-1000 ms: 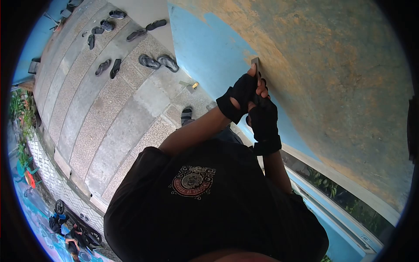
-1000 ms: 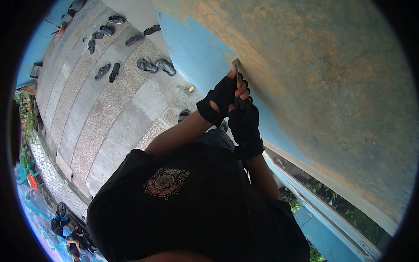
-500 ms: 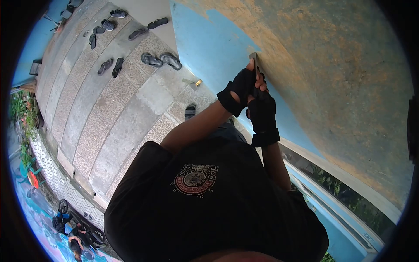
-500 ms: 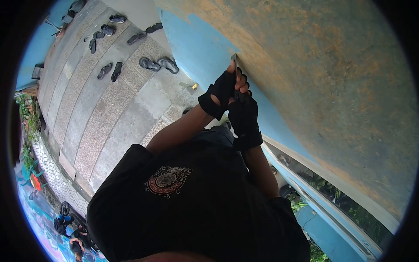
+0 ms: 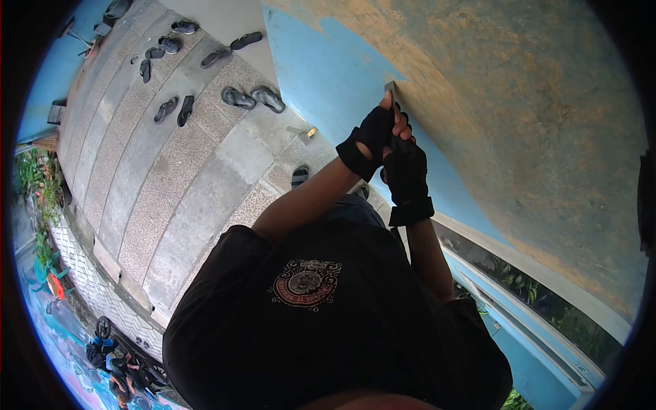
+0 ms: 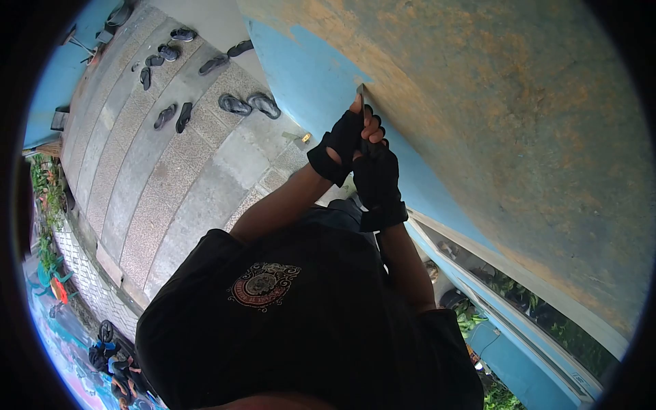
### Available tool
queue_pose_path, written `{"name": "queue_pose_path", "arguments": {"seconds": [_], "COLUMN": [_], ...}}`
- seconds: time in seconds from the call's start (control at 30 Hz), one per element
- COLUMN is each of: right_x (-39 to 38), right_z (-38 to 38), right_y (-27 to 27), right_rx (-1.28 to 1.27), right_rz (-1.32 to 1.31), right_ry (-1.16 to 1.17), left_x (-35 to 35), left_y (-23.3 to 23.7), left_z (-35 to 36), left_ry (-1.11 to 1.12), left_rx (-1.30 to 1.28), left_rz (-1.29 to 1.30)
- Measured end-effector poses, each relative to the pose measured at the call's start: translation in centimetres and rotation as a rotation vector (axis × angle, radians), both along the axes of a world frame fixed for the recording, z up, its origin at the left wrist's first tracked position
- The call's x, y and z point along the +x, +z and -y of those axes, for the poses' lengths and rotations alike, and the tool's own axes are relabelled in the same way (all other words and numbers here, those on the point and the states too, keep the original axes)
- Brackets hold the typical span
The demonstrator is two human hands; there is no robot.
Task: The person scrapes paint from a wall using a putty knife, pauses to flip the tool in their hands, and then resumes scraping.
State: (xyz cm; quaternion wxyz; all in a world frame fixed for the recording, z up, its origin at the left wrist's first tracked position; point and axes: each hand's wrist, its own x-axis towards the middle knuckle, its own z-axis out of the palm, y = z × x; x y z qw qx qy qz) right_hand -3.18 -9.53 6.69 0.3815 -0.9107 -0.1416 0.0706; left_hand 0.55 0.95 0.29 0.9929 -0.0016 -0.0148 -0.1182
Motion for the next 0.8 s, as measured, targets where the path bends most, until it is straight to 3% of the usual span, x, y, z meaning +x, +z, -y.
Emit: {"name": "queue_pose_path", "arguments": {"seconds": [0.33, 0.4, 0.43, 0.5, 0.57, 0.63, 0.67, 0.7, 0.77, 0.8], "right_x": [0.2, -0.2, -0.3, -0.6, 1.6, 3.2, 2.3, 2.0, 1.3, 0.8], "right_z": [0.0, 0.3, 0.4, 0.6, -0.1, -1.7, -2.2, -1.8, 0.0, 0.6], "right_y": [-1.0, -1.1, -0.7, 0.2, -2.2, -3.8, -3.3, -3.9, -5.6, -4.8], "right_rx": [-0.001, 0.087, 0.092, 0.034, 0.04, -0.025, 0.097, 0.101, 0.116, 0.121], "right_rz": [0.098, -0.128, -0.121, 0.068, 0.007, 0.576, 0.246, 0.253, -0.037, -0.026], "right_ry": [0.031, -0.082, -0.078, -0.008, -0.011, 0.275, 0.139, 0.137, 0.153, 0.157], "left_x": [0.1, -0.9, -0.7, -0.2, 0.3, 1.4, 1.2, 1.2, 0.4, 0.1], "left_y": [-0.1, 0.6, 1.1, 0.7, 0.2, -0.7, -1.0, -0.9, -1.2, -2.5], "left_z": [-0.5, 0.5, 0.7, 0.5, 0.0, -2.1, -2.6, -2.6, -2.1, -1.3], "left_ry": [0.029, 0.001, -0.021, 0.005, 0.013, 0.13, 0.114, 0.114, 0.012, -0.001], "left_rx": [0.042, 0.043, 0.047, 0.06, 0.06, 0.087, 0.079, 0.084, 0.062, 0.031], "left_rz": [-0.02, -0.037, -0.038, -0.019, -0.009, -0.036, -0.016, -0.009, -0.085, 0.033]}}
